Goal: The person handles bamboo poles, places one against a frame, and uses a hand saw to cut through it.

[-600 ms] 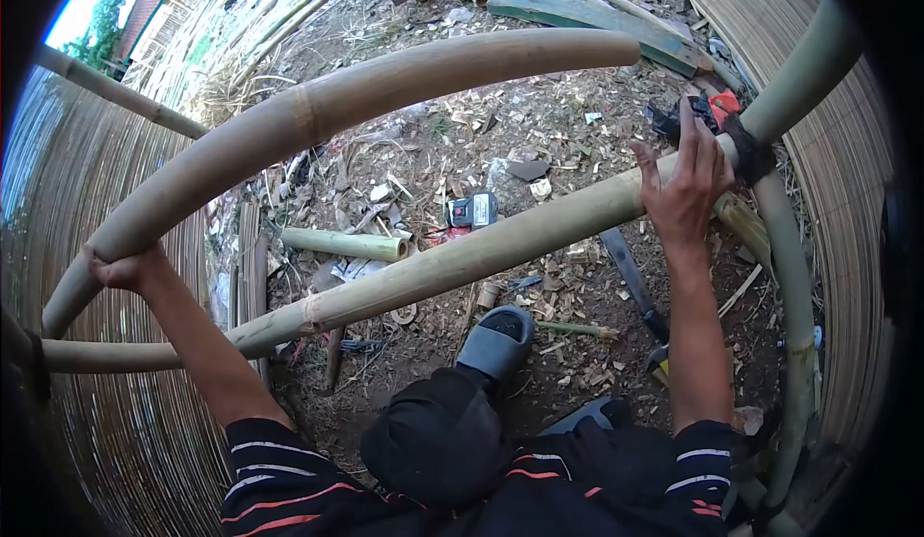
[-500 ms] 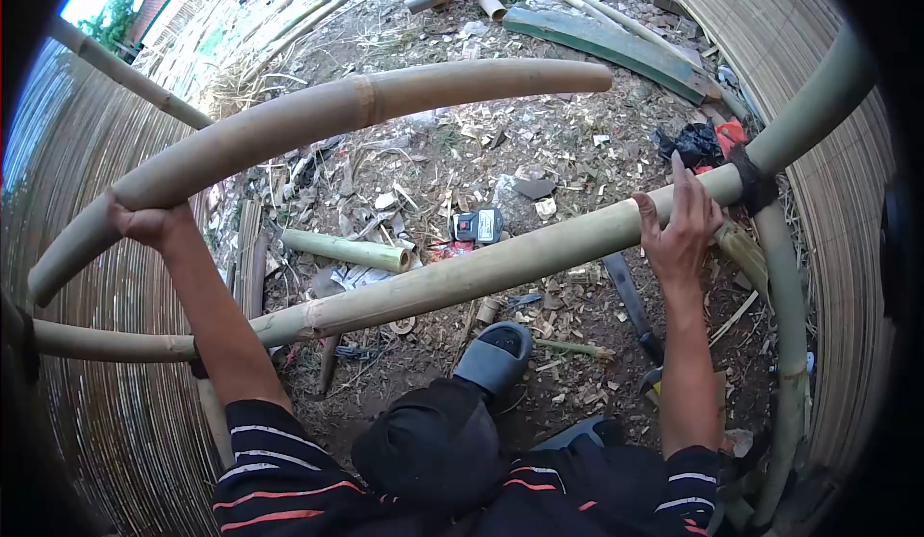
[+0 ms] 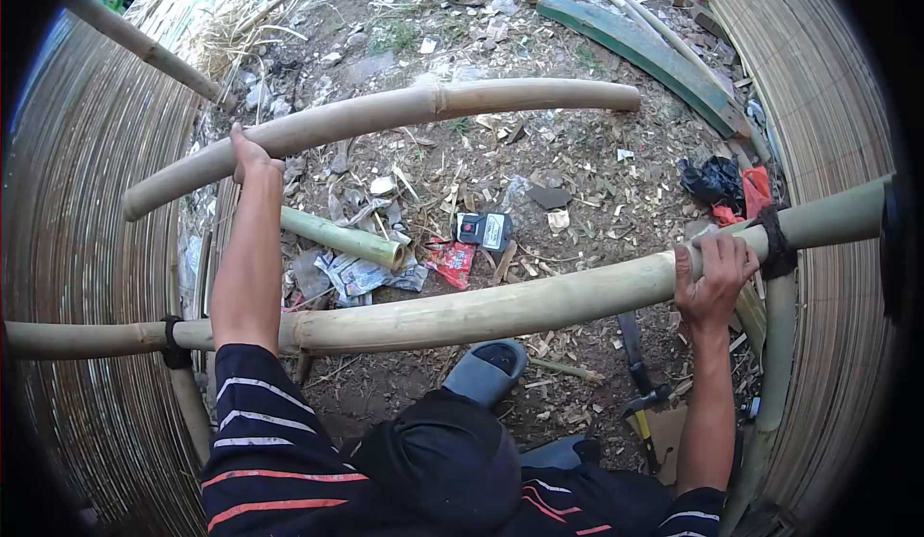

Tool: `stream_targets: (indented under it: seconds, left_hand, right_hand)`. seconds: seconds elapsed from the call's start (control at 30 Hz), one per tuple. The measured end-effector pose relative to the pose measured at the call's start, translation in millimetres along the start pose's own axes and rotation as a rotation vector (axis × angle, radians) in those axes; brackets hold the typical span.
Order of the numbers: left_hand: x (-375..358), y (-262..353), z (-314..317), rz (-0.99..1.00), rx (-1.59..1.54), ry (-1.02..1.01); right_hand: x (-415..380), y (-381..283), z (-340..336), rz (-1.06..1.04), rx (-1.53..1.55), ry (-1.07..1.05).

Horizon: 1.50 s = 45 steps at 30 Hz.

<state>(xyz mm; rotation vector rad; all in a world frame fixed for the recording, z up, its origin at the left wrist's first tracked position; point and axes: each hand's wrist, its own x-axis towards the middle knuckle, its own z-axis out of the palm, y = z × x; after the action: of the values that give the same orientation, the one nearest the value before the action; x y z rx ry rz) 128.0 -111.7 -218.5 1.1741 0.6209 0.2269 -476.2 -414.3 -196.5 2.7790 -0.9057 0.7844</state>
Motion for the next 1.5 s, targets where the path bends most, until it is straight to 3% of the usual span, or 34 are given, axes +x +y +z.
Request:
stream_targets:
  seconds: [0.1, 0.27, 0.3, 0.33, 0.37, 0.4, 0.43, 0.47, 0.53, 0.6, 0.63, 0.7, 0.73, 0.8, 0.87, 0.97, 1.07, 1.17, 1.23, 1.27, 1.3, 1.37, 1.47, 1.5]
  left_hand:
    - [20, -62, -14, -0.154, 0.142, 0.164]
    - [145, -166, -52, -0.423, 0.259, 0.187]
    - [187, -183, -63, -0.467, 0.525, 0.061]
    - [166, -173, -61, -0.508, 0.794, -0.074]
    - [141, -168, -43, -0.516, 0.808, -0.069]
    - [46, -142, -11, 0.177, 1.279, 0.379]
    - [57, -152, -5, 0.67, 1.396, 0.214]
    - [61, -161, 18, 0.849, 1.415, -0.004]
    - [43, -175, 77, 0.646, 1.518, -0.478]
    - [31, -204, 127, 0.199, 1.395, -0.703]
    - [44, -227, 140, 0.202, 1.399, -0.724]
    - [69, -299, 167, -0.314, 1.248, -1.037]
    - [55, -310, 175, -0.338, 1.242, -1.056]
    - [30, -320, 174, 0.027, 1.603, -0.571]
    - [10, -312, 148, -0.06, 1.667, -0.633]
    - [23, -305, 171, -0.076, 1.671, -0.665]
    - [22, -295, 182, -0.156, 1.719, -0.67]
    - [31, -289, 200, -0.347, 1.808, -0.664]
    - [36, -285, 208, -0.438, 1.832, -0.675]
    - [35, -293, 199, -0.36, 1.764, -0.648]
    - [34, -299, 189, -0.285, 1.703, -0.615]
    - [25, -287, 194, -0.378, 1.673, -0.615]
    - [29, -288, 194, -0.339, 1.664, -0.629]
    - [32, -287, 196, -0.351, 1.653, -0.616]
  right_hand:
    - [9, 6, 5, -0.077, 0.02, -0.061]
    - [17, 8, 12, -0.075, 0.137, -0.189]
    - [17, 9, 13, -0.067, 0.144, -0.198]
    - [16, 11, 14, -0.046, 0.146, -0.226]
    - [18, 10, 14, -0.041, 0.145, -0.242]
    - [20, 9, 12, -0.068, 0.132, -0.277]
    - [24, 9, 10, -0.093, 0.12, -0.31]
    - [28, 9, 9, -0.107, 0.117, -0.343]
    - [34, 12, 6, -0.135, 0.119, -0.406]
    - [43, 14, 8, -0.182, 0.125, -0.474]
    - [45, 16, 8, -0.164, 0.117, -0.476]
    - [53, 21, 5, -0.232, 0.13, -0.606]
    - [52, 25, 7, -0.245, 0.124, -0.606]
    - [64, 30, 12, -0.273, 0.122, -0.67]
    - [84, 27, 12, -0.346, 0.197, -0.879]
    - [124, 47, 49, -0.507, 0.295, -1.013]
    - [261, 26, 131, -0.57, 0.241, -0.788]
    - [383, -17, 224, -0.487, 0.06, -0.561]
    - [454, -43, 287, -0.328, 0.06, -0.561]
    - [491, -56, 319, -0.271, 0.078, -0.556]
    - [529, -71, 352, -0.269, 0.097, -0.54]
    - [596, -93, 421, -0.245, 0.131, -0.546]
    - [678, -119, 519, -0.222, 0.154, -0.475]
    - [707, -134, 537, -0.176, 0.136, -0.548]
